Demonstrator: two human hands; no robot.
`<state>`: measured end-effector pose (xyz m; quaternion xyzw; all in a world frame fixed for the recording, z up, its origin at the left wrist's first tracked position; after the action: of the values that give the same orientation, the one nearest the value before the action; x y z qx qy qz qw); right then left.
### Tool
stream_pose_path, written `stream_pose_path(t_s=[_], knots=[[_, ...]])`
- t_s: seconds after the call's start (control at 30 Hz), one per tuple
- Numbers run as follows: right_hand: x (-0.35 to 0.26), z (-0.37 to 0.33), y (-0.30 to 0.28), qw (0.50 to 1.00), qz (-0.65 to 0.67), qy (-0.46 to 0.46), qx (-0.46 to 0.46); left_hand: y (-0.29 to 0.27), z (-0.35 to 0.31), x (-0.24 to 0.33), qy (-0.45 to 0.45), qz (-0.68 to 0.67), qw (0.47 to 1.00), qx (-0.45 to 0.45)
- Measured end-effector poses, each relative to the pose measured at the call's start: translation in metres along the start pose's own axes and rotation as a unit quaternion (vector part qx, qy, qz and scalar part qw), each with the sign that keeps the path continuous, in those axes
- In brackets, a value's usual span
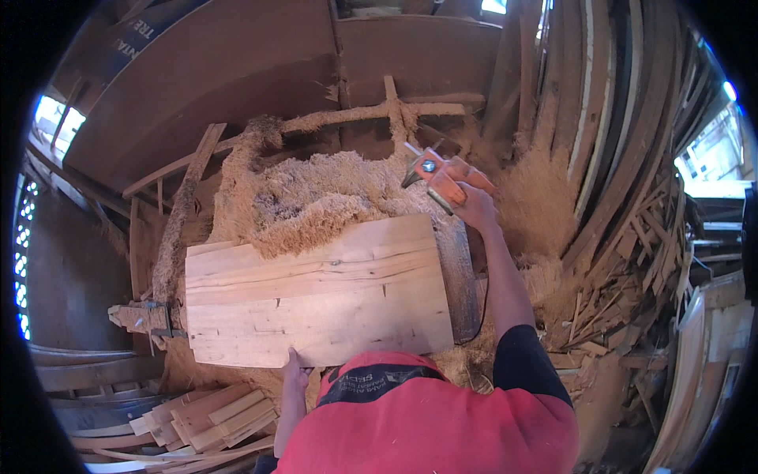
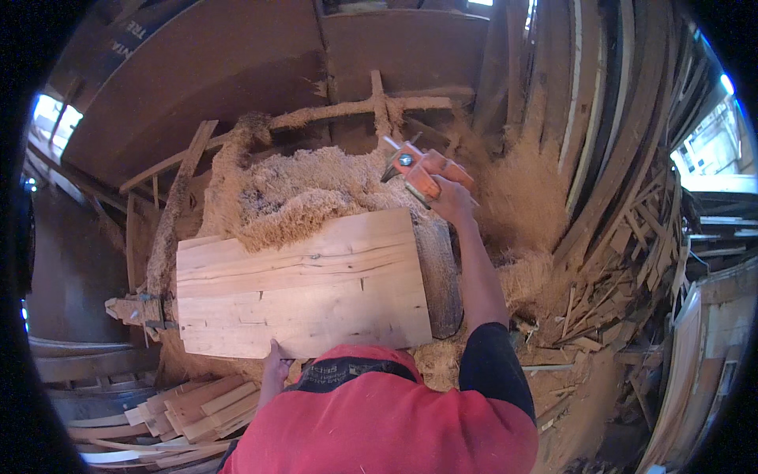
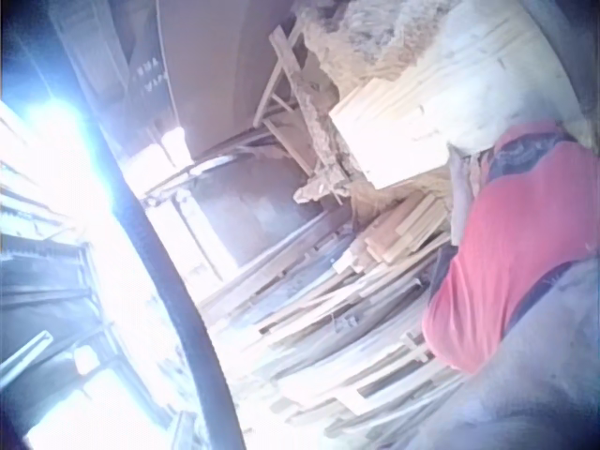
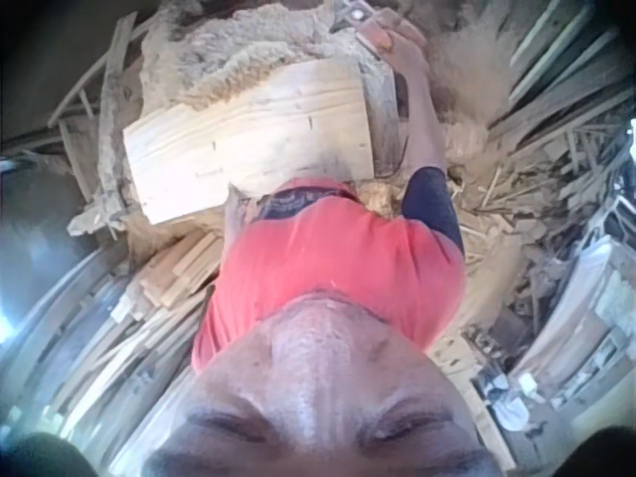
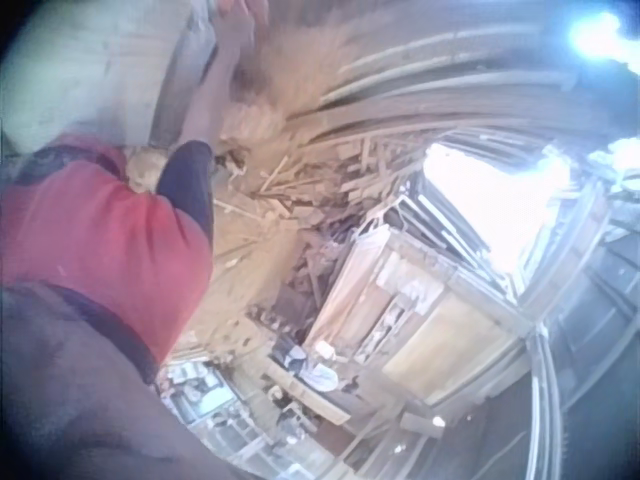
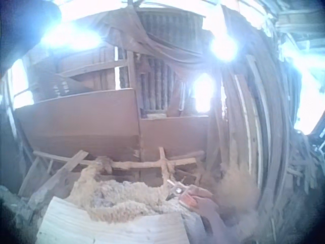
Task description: The person planes a wooden board with an electric planer, clears away sawdust, and refines the wood using a chisel.
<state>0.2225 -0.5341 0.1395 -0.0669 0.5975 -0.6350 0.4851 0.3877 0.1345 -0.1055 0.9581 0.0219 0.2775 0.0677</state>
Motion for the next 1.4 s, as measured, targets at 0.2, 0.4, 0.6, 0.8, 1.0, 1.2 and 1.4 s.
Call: stream_pose_path(t_s=[0.2, 0.4, 0.6, 0.8, 1.0, 1.2, 1.4], knots=[[-0.005, 0.056, 0.082, 0.991, 0.004, -0.116, -0.069, 0.002, -0.003, 0.003, -0.011, 0.004, 1.0, 0.024], [-0.015, 0.06, 0.107, 0.979, -0.033, -0.098, -0.178, -0.002, -0.018, 0.007, 0.006, 0.021, 0.997, 0.072], [-0.035, 0.042, 0.07, 0.982, 0.031, -0.146, -0.119, -0.003, -0.013, 0.008, -0.007, 0.01, 0.998, 0.063], [-0.025, -0.073, 0.039, 0.983, 0.08, 0.091, 0.137, -0.006, -0.014, 0.005, 0.0, -0.005, 0.999, 0.048], [-0.002, -0.233, 0.14, 0.92, 0.074, 0.357, -0.147, 0.002, -0.021, 0.011, 0.01, 0.005, 1.0, -0.001], [-0.013, -0.239, 0.128, 0.926, 0.152, 0.344, -0.04, -0.001, -0.019, 0.014, 0.002, 0.001, 0.999, 0.036], [-0.008, -0.251, 0.14, 0.928, 0.108, 0.353, -0.045, -0.01, -0.006, 0.015, -0.013, 0.011, 1.0, 0.009]])
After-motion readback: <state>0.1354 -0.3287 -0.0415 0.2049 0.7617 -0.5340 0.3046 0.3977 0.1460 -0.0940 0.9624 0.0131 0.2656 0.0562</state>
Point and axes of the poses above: each hand's wrist, its own z-axis towards the middle knuckle, its own y-axis out of the palm, x = y × z, the point moved 6 cm from there along z, towards the middle knuckle
